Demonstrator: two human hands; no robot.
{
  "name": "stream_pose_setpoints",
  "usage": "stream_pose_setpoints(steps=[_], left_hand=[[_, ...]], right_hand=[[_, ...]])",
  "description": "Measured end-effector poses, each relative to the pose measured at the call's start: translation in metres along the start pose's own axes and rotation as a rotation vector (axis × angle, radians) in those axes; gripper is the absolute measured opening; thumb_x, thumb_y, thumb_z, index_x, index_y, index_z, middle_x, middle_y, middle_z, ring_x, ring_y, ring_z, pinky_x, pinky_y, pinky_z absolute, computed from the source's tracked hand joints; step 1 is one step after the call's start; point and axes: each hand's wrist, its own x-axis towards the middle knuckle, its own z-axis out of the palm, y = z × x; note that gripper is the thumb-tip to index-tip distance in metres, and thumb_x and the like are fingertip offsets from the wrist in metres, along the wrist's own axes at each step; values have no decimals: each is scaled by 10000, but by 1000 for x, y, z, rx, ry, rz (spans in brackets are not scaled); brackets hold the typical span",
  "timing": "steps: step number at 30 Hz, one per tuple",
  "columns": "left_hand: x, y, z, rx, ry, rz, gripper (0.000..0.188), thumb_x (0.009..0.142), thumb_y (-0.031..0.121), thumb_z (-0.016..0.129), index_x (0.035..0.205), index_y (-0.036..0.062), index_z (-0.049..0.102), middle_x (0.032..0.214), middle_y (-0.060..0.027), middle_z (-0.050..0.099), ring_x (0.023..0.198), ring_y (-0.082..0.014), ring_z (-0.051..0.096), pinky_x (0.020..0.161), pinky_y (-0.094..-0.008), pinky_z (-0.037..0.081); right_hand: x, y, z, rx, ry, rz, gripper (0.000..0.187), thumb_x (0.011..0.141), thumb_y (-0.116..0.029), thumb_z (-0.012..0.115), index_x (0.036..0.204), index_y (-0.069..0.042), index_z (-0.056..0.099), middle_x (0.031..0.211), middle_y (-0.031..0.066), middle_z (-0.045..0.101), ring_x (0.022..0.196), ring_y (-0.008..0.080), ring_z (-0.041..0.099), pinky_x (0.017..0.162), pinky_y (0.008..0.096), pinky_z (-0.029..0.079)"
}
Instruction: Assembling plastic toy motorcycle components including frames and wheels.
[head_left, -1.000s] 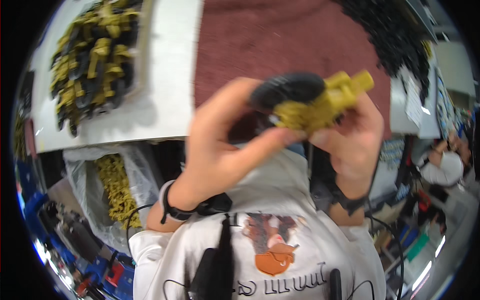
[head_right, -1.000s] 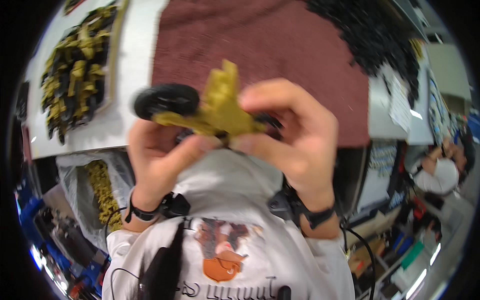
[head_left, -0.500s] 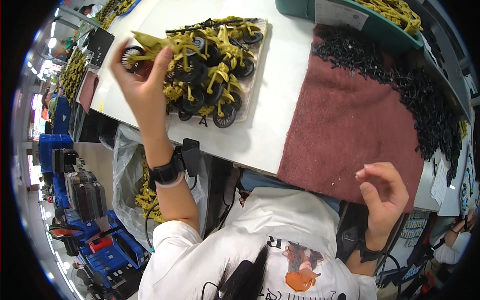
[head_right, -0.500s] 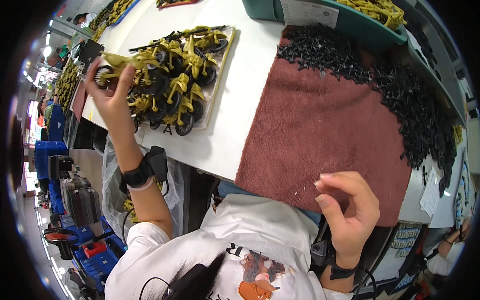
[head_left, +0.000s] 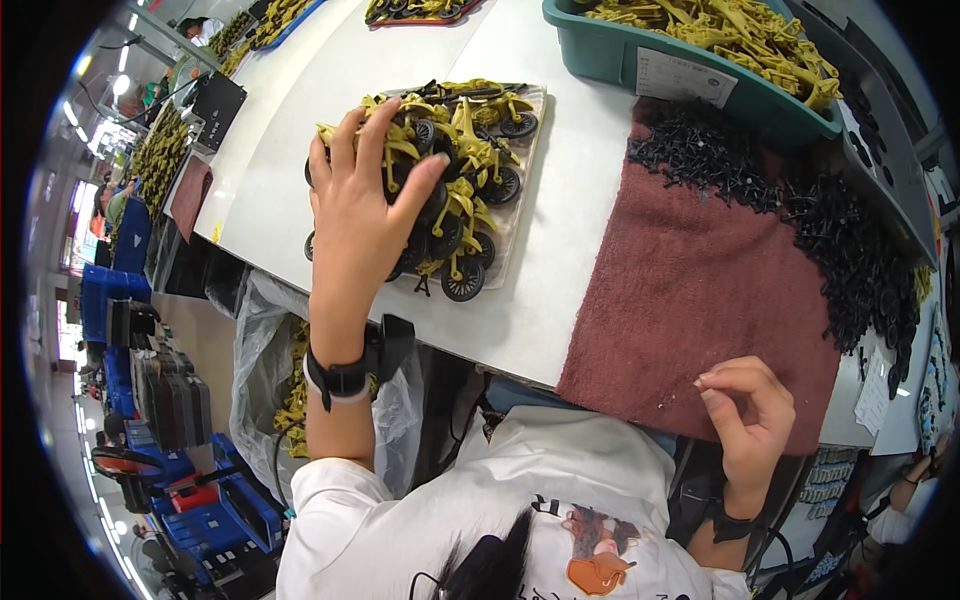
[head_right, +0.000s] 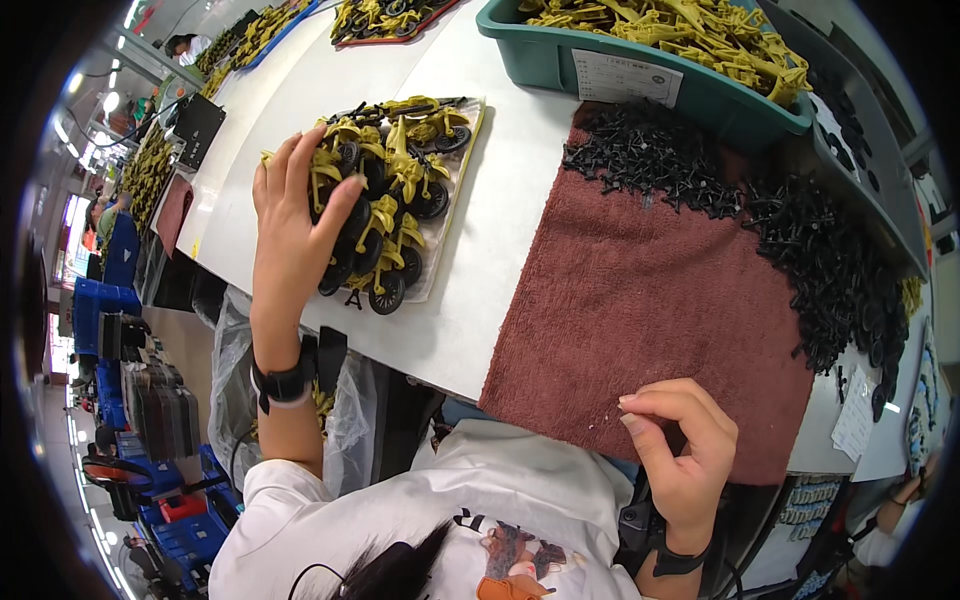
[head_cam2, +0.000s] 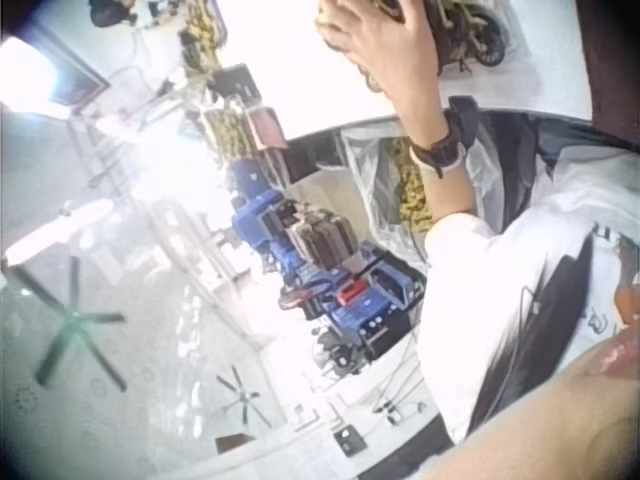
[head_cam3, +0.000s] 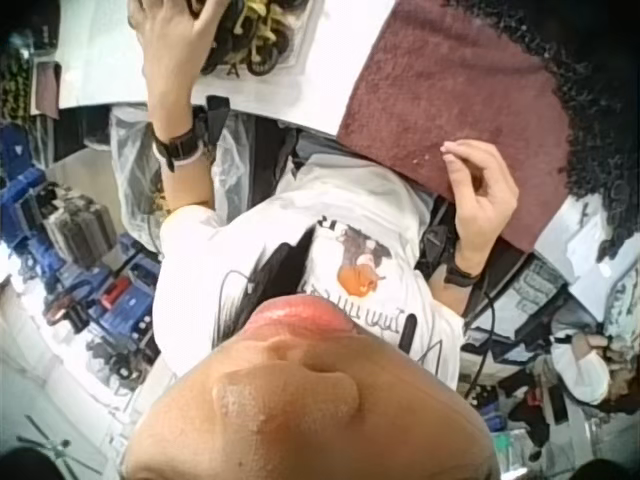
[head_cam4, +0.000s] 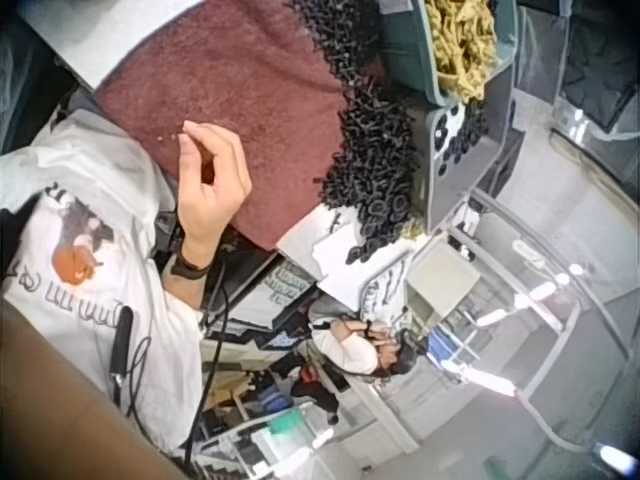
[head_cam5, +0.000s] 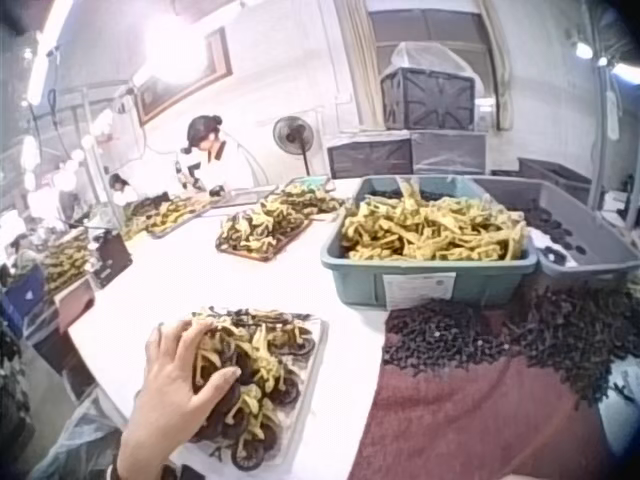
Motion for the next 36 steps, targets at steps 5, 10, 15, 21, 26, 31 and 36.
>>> stream_pose_setpoints(steps=[5,10,15,21,26,31,36], left_hand=[[19,-1,4,-67,29,-135,573,890,486,566,1340,145,469,1317,-150,472,1201,-418,403,969,-541,391],[9,4,-3,-41,-59,-62,583,886,474,581,1356,159,439,1355,-142,447,1256,-432,359,983,-545,387],[10,15,-13,-64,-119,-110,590,916,441,563,1369,92,418,1333,-166,430,1288,-354,358,1087,-432,294],[26,18,-35,167,-104,-107,711,871,576,584,1403,133,419,1443,-240,339,1368,-403,284,1088,-463,321],[121,106,-67,3,-311,591,580,920,480,576,1319,63,516,1320,-160,536,1227,-308,516,1031,-423,396],[192,294,29,-277,-490,934,612,891,498,606,1299,48,537,1210,-192,620,1119,-322,596,955,-395,464],[223,348,134,-419,-239,640,646,812,488,699,1174,-28,558,1074,-223,660,1012,-389,629,863,-440,497]], right_hand=[[-1,1,0,-21,-42,-51,137,732,93,674,850,25,674,811,118,659,745,174,638,668,257,488],[-3,2,-1,14,-75,-18,146,723,89,672,851,17,680,797,113,665,742,192,649,666,276,499],[-2,2,-7,0,-95,-42,145,720,58,691,850,-6,689,809,97,677,746,198,646,673,285,493],[-9,3,-30,-80,0,-61,137,717,30,708,843,-22,695,817,93,684,754,201,641,690,289,475],[-7,2,-47,-47,50,-45,125,731,27,707,846,-20,694,817,91,683,759,217,645,692,299,483],[-2,-4,-44,-113,-3,-138,98,750,-32,715,842,-57,692,798,69,670,717,240,627,671,328,466],[-9,-10,-61,-162,-67,-160,96,748,-40,720,838,-58,692,796,63,671,709,239,624,664,325,461]])
